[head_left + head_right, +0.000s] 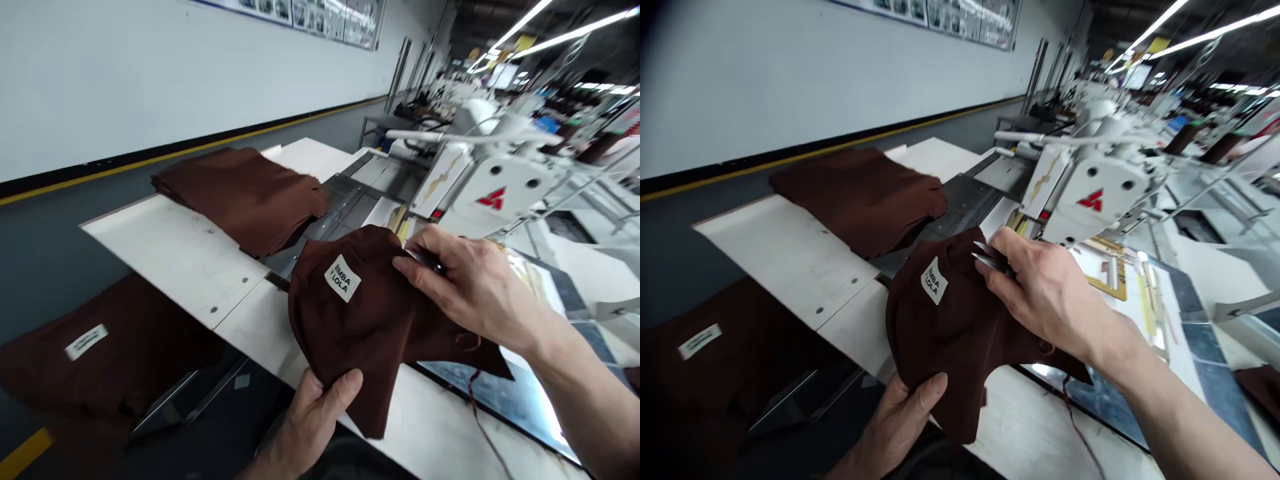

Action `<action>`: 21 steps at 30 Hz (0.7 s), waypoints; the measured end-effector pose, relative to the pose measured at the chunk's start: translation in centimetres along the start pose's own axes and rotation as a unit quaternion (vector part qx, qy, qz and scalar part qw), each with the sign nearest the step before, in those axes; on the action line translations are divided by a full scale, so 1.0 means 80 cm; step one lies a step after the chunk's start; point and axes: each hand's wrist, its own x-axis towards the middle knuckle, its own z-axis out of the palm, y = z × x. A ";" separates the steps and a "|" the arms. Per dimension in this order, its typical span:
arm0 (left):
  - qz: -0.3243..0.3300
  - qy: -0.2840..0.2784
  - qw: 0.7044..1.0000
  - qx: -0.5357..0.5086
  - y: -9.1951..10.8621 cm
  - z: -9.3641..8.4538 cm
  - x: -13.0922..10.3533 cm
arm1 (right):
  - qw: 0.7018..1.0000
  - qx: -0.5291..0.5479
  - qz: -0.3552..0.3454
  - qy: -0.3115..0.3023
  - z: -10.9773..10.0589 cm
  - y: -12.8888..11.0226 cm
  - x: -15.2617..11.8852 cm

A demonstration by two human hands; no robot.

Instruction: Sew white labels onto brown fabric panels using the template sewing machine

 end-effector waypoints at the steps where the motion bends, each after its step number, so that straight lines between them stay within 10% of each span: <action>1: 0.002 0.017 1.000 -0.002 0.004 0.008 0.003 | 1.000 -0.016 -0.017 0.005 -0.018 -0.001 0.013; 8: -0.044 0.022 0.997 0.064 0.013 0.038 0.027 | 0.996 -0.026 -0.081 0.009 -0.085 0.008 0.051; 21: -0.012 0.002 0.999 0.037 0.023 0.054 0.021 | 0.999 -0.033 -0.043 0.006 -0.093 0.017 0.049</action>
